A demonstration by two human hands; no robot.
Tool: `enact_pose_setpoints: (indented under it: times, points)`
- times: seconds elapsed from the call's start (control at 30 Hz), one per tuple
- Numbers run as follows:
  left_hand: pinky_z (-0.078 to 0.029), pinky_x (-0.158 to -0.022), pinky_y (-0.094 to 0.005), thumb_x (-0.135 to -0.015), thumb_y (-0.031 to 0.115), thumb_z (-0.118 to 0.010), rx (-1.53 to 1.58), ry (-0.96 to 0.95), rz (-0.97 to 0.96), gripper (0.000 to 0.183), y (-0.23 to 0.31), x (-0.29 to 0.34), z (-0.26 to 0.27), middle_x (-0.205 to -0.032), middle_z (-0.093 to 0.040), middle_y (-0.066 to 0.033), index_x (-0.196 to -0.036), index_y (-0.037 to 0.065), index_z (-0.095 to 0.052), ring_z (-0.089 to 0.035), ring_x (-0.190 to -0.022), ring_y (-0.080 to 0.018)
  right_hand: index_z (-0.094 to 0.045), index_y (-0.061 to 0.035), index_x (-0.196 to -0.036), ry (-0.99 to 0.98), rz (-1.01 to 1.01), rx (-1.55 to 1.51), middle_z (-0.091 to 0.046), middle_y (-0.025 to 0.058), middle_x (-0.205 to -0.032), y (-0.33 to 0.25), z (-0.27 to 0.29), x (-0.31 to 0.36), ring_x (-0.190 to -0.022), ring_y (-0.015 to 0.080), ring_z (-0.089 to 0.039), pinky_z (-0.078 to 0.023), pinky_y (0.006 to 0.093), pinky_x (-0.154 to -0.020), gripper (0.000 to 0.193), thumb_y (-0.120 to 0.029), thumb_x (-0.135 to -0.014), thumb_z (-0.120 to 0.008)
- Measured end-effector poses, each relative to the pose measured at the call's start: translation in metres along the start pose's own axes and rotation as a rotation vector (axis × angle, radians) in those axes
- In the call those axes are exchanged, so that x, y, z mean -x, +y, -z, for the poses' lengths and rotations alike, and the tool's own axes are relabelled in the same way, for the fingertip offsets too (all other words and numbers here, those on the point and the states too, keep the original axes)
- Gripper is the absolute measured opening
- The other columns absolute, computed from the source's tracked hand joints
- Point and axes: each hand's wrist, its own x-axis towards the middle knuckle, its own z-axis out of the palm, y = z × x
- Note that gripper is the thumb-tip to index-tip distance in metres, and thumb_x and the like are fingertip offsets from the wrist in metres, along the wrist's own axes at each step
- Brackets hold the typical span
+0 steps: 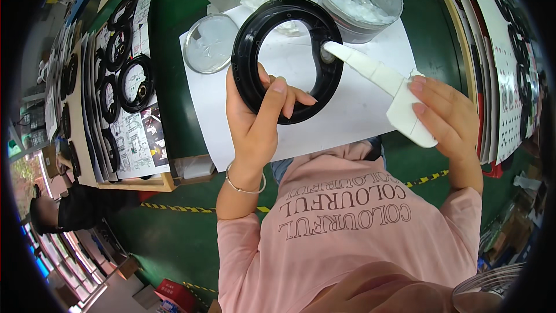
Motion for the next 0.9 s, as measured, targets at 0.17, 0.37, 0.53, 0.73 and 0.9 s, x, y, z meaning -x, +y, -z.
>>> enact_pose_setpoints:
  times: [0.17, 0.37, 0.53, 0.73, 0.9]
  points:
    - [-0.051, -0.06, -0.0359, -0.084, -0.005, -0.04, -0.032, 0.038, -0.039, 0.012, 0.0, 0.001, 0.0, -0.064, -0.04, -0.0038, -0.09, 0.003, -0.033, -0.045, -0.051, -0.0111, -0.053, 0.0041, -0.089, -0.029, -0.14, -0.112, -0.061, 0.0224, -0.087, 0.006, 0.002, 0.007, -0.078, 0.034, -0.062, -0.051, 0.0376, -0.069, 0.02, 0.001, -0.07, -0.057]
    - [-0.051, -0.06, -0.0352, -0.084, -0.004, -0.039, 0.003, 0.038, -0.047, 0.011, 0.003, -0.005, -0.002, -0.061, -0.039, -0.0037, -0.088, 0.003, -0.032, -0.046, -0.051, -0.0113, -0.056, 0.004, -0.088, 0.194, -0.177, -0.174, -0.061, 0.0207, -0.088, 0.007, 0.011, 0.011, -0.08, 0.0316, -0.062, -0.051, 0.0338, -0.069, 0.021, 0.0, -0.068, -0.061]
    - [-0.051, -0.061, -0.035, -0.085, -0.003, -0.039, -0.005, 0.03, -0.042, 0.011, 0.004, -0.005, -0.004, -0.06, -0.039, -0.0035, -0.088, 0.004, -0.032, -0.046, -0.052, -0.0112, -0.055, 0.002, -0.091, 0.138, -0.144, -0.239, -0.061, 0.0197, -0.09, 0.008, 0.01, 0.004, -0.081, 0.0312, -0.062, -0.051, 0.0336, -0.068, 0.024, -0.003, -0.069, -0.062]
    - [-0.051, -0.061, -0.0354, -0.085, -0.003, -0.04, 0.0, 0.02, -0.041, 0.011, 0.005, -0.003, -0.004, -0.06, -0.039, -0.0034, -0.088, 0.004, -0.032, -0.045, -0.052, -0.0108, -0.056, -0.0004, -0.091, 0.098, -0.089, -0.098, -0.061, 0.0165, -0.09, 0.004, 0.003, -0.002, -0.079, 0.0293, -0.062, -0.05, 0.0303, -0.063, 0.025, -0.009, -0.069, -0.064]
    - [-0.051, -0.06, -0.0355, -0.084, -0.003, -0.04, -0.015, 0.024, -0.037, 0.011, 0.006, -0.003, -0.004, -0.061, -0.04, -0.0035, -0.089, 0.004, -0.032, -0.044, -0.051, -0.0106, -0.049, 0.0039, -0.088, 0.053, -0.058, -0.095, -0.061, 0.0224, -0.086, 0.005, 0.004, -0.005, -0.076, 0.0339, -0.062, -0.052, 0.0355, -0.063, 0.023, -0.004, -0.07, -0.063]
